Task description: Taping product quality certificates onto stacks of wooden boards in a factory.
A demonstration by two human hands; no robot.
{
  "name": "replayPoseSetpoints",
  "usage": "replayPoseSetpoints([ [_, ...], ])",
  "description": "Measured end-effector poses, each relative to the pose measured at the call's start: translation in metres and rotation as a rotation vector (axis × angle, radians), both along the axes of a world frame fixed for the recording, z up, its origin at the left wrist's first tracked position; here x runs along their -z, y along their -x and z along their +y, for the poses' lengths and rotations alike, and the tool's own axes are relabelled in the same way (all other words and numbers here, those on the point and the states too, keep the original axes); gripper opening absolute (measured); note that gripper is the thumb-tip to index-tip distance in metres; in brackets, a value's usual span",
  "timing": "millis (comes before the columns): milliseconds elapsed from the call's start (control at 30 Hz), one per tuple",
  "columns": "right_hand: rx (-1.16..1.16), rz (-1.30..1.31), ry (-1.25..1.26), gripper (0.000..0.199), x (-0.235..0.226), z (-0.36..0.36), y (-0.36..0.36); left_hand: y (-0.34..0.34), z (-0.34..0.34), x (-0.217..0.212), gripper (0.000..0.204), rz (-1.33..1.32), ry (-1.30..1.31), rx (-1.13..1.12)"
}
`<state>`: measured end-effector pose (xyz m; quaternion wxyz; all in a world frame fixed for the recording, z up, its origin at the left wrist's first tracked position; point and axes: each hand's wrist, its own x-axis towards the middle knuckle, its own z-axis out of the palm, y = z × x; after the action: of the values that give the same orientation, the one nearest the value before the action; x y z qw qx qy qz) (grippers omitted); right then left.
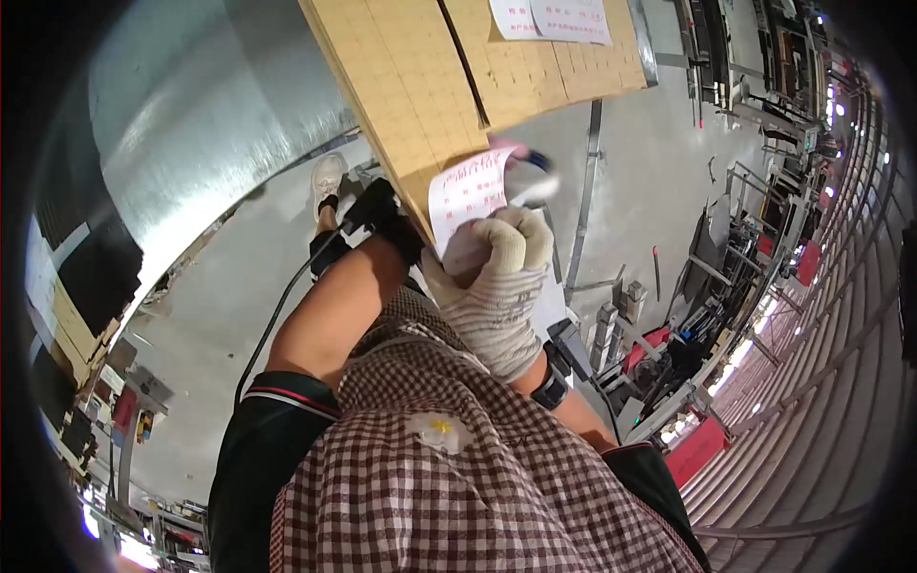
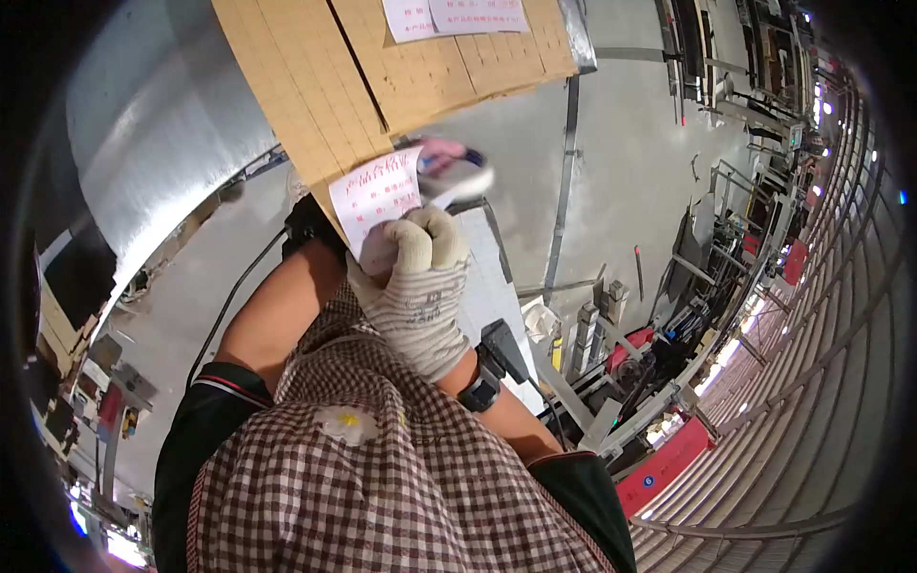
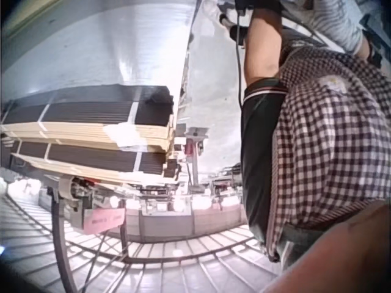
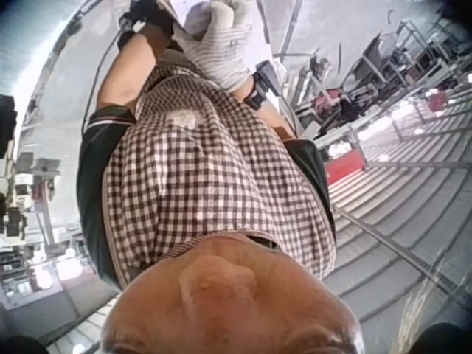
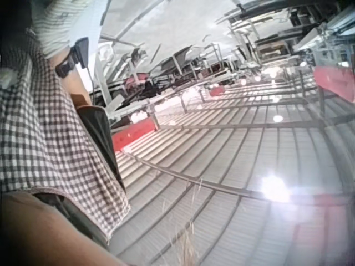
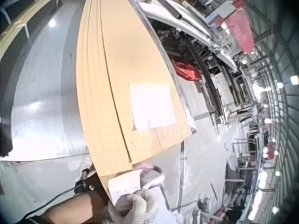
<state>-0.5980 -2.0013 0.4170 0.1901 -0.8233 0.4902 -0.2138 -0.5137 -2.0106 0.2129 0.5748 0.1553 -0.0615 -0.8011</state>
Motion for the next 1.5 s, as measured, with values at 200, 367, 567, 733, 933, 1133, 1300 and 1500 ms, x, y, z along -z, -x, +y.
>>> replayPoseSetpoints([
  [200,0.001,-0.053,0.002,0.052,0.008,0.004,-0.002,-0.078,0.098,-0.084,0.031,-1.150,-0.356,-0.241],
  [367,-0.137,-0.022,0.061,0.061,-0.019,-0.006,0.000,-0.049,0.094,-0.180,0.025,-0.910,0.007,-0.334],
  [567,-0.436,-0.072,-0.170,0.057,-0.079,-0.044,0.033,-0.052,0.044,-0.209,0.037,-2.260,0.461,-0.372],
  [733,-0.698,0.235,-0.372,0.023,-0.113,-0.068,0.029,-0.061,0.031,-0.190,0.041,-2.007,0.656,-0.416],
  [933,-0.409,0.648,-0.380,0.019,-0.047,-0.098,0.029,-0.060,0.031,-0.175,0.050,-1.929,0.616,-0.359],
  [1133,-0.170,0.620,-0.500,0.019,0.041,-0.101,0.015,-0.080,0.024,-0.170,0.053,-1.837,0.228,-0.649],
  [1300,-0.209,0.063,-0.629,0.019,-0.016,-0.072,0.066,-0.068,0.053,-0.172,0.043,-1.065,-0.207,-0.334],
  [1500,-0.473,0.564,-0.767,0.029,-0.078,-0.038,0.135,-0.043,0.108,-0.193,0.027,-1.136,0.012,0.266],
])
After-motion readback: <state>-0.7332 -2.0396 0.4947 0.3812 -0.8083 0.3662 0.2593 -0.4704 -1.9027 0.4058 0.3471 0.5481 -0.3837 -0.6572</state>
